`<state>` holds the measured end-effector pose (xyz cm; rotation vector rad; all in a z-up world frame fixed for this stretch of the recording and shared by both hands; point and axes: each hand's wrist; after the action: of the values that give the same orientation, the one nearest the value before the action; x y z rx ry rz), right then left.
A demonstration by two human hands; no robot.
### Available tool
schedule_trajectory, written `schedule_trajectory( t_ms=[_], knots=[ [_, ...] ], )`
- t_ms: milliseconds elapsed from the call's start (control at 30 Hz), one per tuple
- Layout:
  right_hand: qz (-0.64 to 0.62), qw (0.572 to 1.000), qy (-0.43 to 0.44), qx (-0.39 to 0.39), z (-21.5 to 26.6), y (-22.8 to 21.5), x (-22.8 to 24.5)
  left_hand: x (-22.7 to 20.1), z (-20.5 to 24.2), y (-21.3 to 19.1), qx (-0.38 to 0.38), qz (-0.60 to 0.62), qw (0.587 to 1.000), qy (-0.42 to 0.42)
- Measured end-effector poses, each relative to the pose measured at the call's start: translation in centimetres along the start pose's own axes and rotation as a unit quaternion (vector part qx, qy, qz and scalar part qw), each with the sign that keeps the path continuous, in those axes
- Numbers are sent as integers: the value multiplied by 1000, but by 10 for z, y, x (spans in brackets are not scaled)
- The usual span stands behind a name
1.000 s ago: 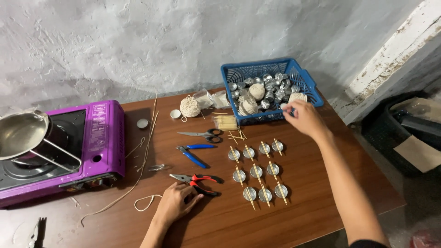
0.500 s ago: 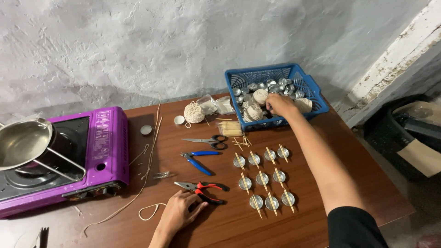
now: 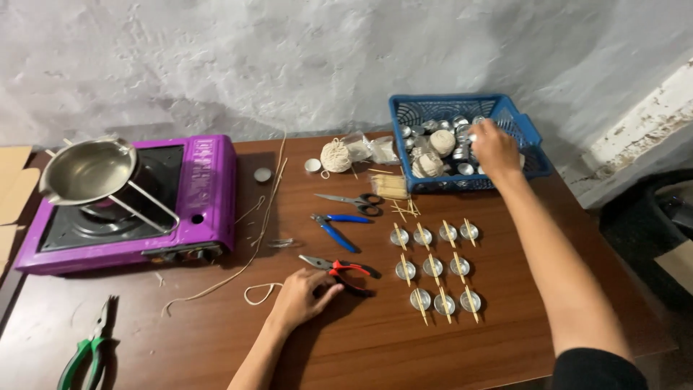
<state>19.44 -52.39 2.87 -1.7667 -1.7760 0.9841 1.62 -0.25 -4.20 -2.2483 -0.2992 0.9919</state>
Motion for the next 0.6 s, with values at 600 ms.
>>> schedule_trajectory(
  t_ms=[600],
  knots=[
    [-499, 815, 52, 289, 149, -124, 333, 30, 19, -97, 88, -262, 933, -232]
  ],
)
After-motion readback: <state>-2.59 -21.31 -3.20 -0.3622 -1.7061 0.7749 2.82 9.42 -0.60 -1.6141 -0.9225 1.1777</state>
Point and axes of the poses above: each hand's wrist, its own z-axis away from the middle knuckle, its own y-axis out of the palm, x = y × z, and after that the axes turned 6 degrees about -x, right-handed
